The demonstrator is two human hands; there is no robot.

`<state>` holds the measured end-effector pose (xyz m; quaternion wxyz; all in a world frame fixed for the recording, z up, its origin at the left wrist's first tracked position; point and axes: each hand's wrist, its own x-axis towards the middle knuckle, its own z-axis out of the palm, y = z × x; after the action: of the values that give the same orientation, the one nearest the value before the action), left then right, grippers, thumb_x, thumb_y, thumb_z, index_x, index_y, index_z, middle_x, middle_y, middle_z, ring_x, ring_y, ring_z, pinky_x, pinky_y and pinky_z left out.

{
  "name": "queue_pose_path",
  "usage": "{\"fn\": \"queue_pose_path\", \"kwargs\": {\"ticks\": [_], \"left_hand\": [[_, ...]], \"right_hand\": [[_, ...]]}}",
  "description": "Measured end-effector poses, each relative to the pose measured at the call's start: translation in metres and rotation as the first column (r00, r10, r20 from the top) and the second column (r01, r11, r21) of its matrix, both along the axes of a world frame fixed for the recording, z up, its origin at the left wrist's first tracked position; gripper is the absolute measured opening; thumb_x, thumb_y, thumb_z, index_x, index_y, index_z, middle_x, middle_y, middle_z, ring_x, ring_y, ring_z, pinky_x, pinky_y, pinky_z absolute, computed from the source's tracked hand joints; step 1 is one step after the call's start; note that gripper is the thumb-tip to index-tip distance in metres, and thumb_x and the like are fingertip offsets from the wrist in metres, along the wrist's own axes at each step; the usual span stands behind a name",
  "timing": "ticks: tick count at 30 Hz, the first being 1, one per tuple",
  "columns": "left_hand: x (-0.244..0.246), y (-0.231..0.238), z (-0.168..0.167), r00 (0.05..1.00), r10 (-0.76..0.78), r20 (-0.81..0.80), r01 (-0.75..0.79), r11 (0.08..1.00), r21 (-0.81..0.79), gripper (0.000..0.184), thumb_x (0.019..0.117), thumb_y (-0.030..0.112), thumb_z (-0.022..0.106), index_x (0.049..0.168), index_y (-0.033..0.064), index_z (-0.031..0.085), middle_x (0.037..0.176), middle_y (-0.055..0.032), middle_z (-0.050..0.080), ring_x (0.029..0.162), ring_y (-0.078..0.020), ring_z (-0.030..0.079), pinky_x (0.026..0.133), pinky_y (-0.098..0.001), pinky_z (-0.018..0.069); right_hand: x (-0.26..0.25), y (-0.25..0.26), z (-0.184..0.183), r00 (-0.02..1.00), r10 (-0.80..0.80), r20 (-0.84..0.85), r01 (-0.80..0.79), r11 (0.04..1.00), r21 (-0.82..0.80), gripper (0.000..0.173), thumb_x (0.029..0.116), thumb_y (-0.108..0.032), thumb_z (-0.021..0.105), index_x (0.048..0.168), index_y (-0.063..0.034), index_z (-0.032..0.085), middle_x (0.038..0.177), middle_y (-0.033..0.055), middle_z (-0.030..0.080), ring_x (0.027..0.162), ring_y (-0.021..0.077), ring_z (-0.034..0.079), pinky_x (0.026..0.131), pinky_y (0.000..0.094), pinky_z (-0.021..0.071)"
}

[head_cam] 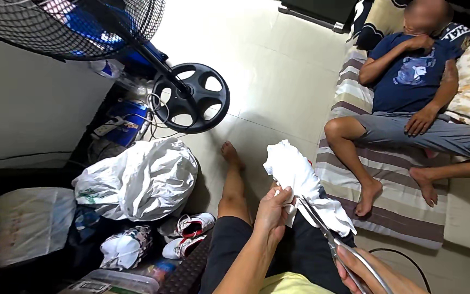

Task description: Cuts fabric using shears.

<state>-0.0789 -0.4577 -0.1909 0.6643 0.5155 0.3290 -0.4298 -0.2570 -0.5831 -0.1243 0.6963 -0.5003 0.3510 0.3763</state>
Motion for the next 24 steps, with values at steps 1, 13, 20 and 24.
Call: {"fn": "queue_pose_path", "kwargs": {"ticks": [1, 13, 20, 24], "left_hand": [[-0.001, 0.001, -0.002, 0.998, -0.023, 0.066, 0.022, 1.0, 0.02, 0.005, 0.103, 0.004, 0.054, 0.1, -0.0004, 0.054, 0.075, -0.0064, 0.061, 0.06, -0.0103, 0.061, 0.058, -0.022, 0.0543], [-0.005, -0.007, -0.009, 0.934, -0.009, 0.358, -0.027, 0.995, 0.095, 0.019, 0.1074, 0.008, 0.047, 0.092, 0.0005, 0.054, 0.068, -0.0026, 0.055, 0.053, -0.007, 0.055, 0.051, -0.0197, 0.0493], [-0.006, -0.007, -0.011, 0.944, 0.031, 0.328, -0.062, 0.994, 0.086, 0.018, 0.1078, 0.01, 0.046, 0.095, 0.0001, 0.055, 0.069, -0.0032, 0.056, 0.054, -0.0078, 0.055, 0.053, -0.0208, 0.0495], [-0.007, -0.006, -0.011, 0.942, 0.047, 0.332, -0.078, 0.994, 0.082, 0.019, 0.1077, 0.009, 0.046, 0.094, 0.0008, 0.055, 0.069, -0.0026, 0.055, 0.054, -0.0073, 0.053, 0.052, -0.0198, 0.0473]], "right_hand": [[0.002, 0.0, -0.002, 1.0, 0.012, -0.009, -0.012, 1.0, 0.002, 0.053, 0.1009, -0.064, 0.038, 0.086, -0.0168, 0.057, 0.064, -0.0094, 0.054, 0.054, 0.0019, 0.055, 0.051, 0.0186, 0.0472], [0.045, 0.014, -0.019, 0.998, -0.033, -0.049, 0.035, 0.999, 0.039, 0.052, 0.1058, -0.059, 0.033, 0.089, -0.0146, 0.055, 0.066, -0.007, 0.052, 0.054, 0.0034, 0.055, 0.053, 0.0197, 0.0491], [0.056, 0.029, -0.024, 0.986, -0.153, -0.068, 0.156, 0.986, 0.049, 0.051, 0.1083, -0.053, 0.029, 0.088, -0.0133, 0.053, 0.064, -0.006, 0.051, 0.053, 0.0045, 0.054, 0.053, 0.0201, 0.0498], [0.057, 0.034, -0.026, 0.983, -0.164, -0.077, 0.168, 0.985, 0.049, 0.051, 0.1077, -0.055, 0.03, 0.088, -0.0134, 0.052, 0.063, -0.0062, 0.05, 0.052, 0.0043, 0.053, 0.053, 0.0198, 0.049]]}}
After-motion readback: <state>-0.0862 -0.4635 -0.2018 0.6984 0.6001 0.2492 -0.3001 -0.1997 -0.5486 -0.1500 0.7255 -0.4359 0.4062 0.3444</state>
